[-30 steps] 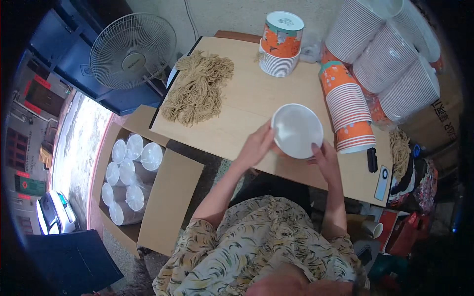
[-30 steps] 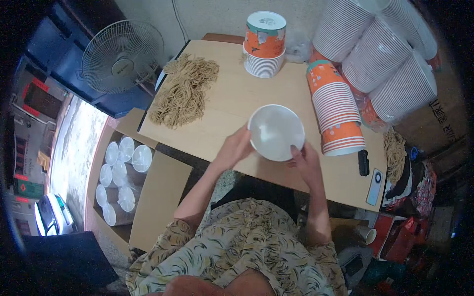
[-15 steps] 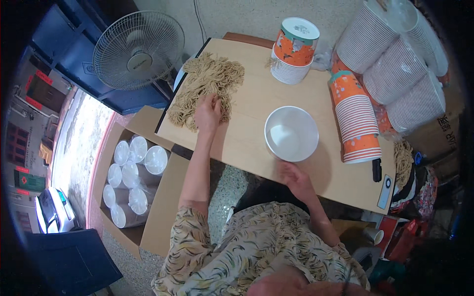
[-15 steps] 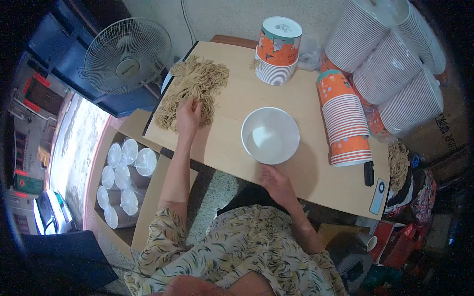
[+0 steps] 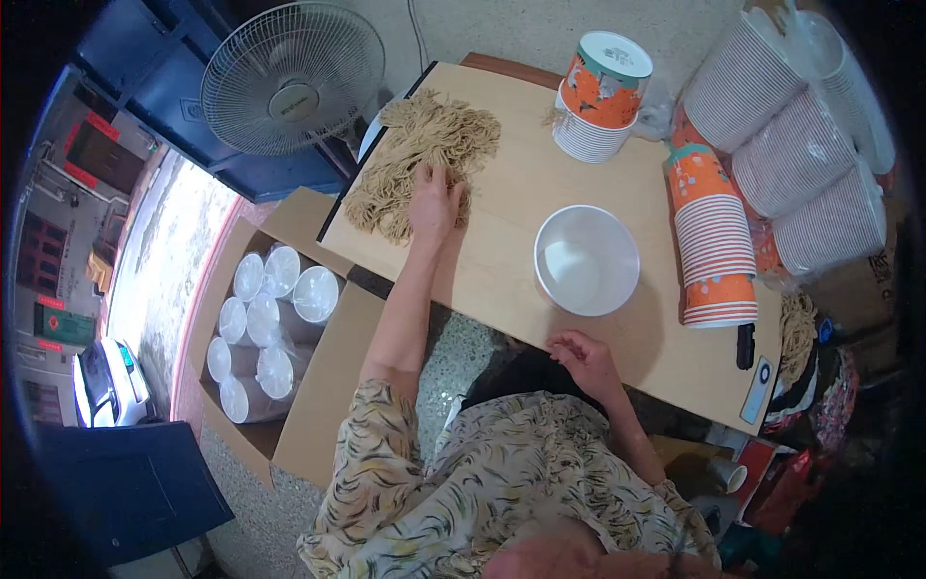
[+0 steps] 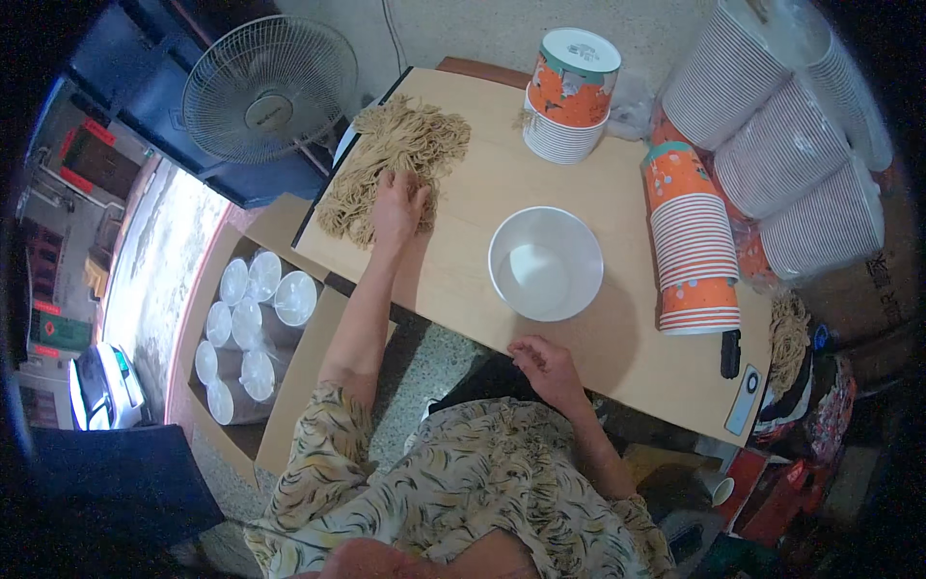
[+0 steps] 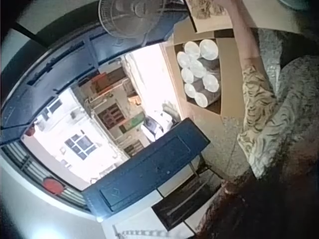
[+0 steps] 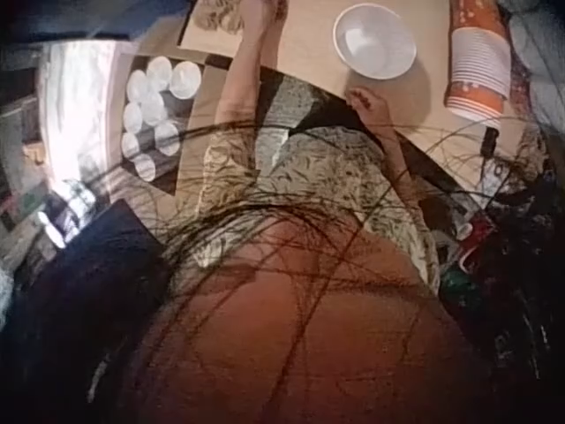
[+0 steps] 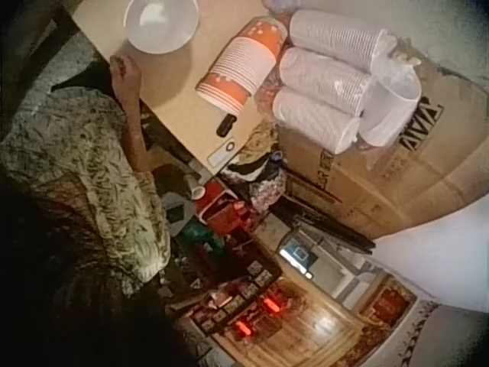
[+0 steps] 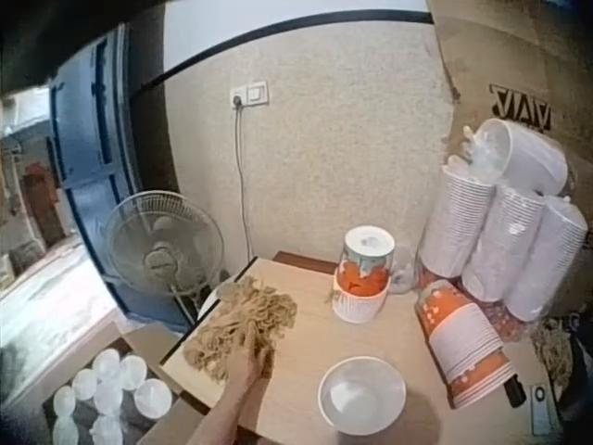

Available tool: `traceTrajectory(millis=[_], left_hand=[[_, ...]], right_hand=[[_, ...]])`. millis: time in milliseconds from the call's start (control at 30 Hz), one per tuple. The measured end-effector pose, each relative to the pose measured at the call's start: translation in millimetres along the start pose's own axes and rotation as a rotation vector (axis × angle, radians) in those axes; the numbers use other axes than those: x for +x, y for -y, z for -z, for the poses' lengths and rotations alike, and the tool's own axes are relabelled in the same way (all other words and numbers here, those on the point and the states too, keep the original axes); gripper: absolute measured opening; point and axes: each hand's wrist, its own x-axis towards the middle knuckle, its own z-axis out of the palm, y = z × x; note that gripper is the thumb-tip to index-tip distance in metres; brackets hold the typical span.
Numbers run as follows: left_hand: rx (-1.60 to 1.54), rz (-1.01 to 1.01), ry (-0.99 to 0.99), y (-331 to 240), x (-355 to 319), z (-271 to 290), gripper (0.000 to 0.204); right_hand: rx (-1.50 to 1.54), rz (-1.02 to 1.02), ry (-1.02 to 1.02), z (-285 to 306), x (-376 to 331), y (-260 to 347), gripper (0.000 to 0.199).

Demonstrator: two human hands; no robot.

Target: Attaching elastic strings to paper buckets/cups as part of a manufacturing or packaging process.

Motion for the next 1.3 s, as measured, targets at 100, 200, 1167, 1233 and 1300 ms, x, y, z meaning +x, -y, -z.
traceTrajectory(millis=[100,200,1167,1233,1300], left_hand=[[0.14,0.092,0.021,10,10,-10,0.023],[0.122,0.096,0.066,17,7,-8,0.011],[-1.044,0.384,1.043,-184,-141,111,0.014],[-1.06,0.459,1.041,-177,-143,111,0.012],[-1.029,0.483,1.042,-179,-144,111,0.012]], right_hand=[[-0.033,0.024,0.019,-4,-1,12,0.017],[-0.046,0.021,0.004,-2,-4,16,0.017],[0.151,0.195,-0.27,56,-55,21,0.026],[0.354,0.015,-0.403,78,-63,29,0.027],[0.325,0.035,-0.451,88,-68,31,0.033]])
